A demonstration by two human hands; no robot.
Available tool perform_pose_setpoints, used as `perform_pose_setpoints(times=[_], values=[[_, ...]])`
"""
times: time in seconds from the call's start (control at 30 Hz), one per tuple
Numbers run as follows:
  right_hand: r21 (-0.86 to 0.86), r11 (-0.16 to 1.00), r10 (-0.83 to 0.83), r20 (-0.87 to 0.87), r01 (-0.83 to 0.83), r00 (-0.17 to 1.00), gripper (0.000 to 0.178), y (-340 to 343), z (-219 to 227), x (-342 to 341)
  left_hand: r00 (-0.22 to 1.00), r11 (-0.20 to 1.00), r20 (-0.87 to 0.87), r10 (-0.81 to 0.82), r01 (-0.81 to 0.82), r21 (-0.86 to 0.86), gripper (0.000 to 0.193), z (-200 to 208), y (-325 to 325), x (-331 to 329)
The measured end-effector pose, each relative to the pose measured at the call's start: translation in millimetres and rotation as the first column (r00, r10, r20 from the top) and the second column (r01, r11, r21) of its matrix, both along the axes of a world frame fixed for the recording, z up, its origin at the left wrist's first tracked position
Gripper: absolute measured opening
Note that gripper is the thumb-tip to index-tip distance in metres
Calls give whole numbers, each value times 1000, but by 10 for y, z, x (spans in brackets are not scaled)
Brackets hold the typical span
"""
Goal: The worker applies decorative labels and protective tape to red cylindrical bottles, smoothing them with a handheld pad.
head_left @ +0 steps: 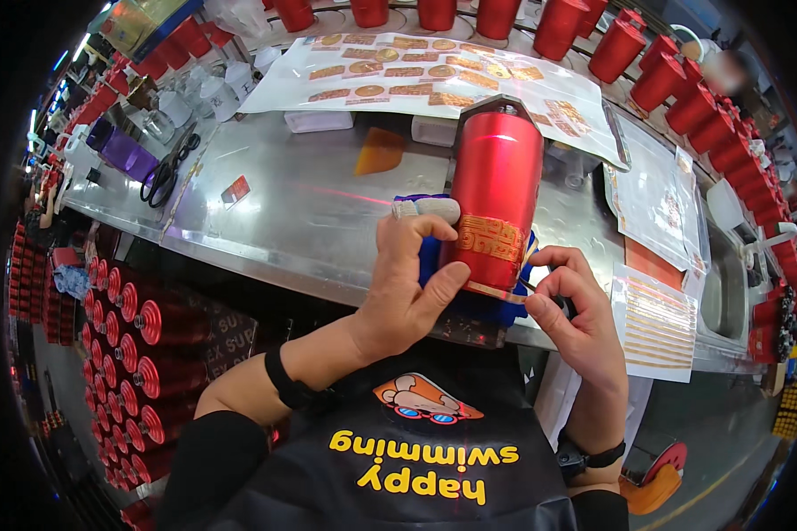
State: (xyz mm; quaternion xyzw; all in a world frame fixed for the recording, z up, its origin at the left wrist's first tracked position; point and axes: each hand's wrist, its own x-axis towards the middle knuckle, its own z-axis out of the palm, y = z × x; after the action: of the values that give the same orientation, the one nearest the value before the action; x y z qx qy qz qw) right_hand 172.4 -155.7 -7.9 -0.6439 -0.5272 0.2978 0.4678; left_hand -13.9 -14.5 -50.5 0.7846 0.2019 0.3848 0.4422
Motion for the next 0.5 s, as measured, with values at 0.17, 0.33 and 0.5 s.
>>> perform_pose_setpoints(times=[0.17,0.33,0.5], values=[[-13,1000,-23,-2,23,1000,16,-13,19,0,998,985,-48,48,-39,171,46,2,-28,32],[14,999,-36,16,36,999,16,-15,4,3,1000,991,-31,3,1,133,43,-6,-31,21],[26,999,-29,55,27,998,16,-2,12,-1,999,998,30,-36,35,43,40,-99,-5,18]])
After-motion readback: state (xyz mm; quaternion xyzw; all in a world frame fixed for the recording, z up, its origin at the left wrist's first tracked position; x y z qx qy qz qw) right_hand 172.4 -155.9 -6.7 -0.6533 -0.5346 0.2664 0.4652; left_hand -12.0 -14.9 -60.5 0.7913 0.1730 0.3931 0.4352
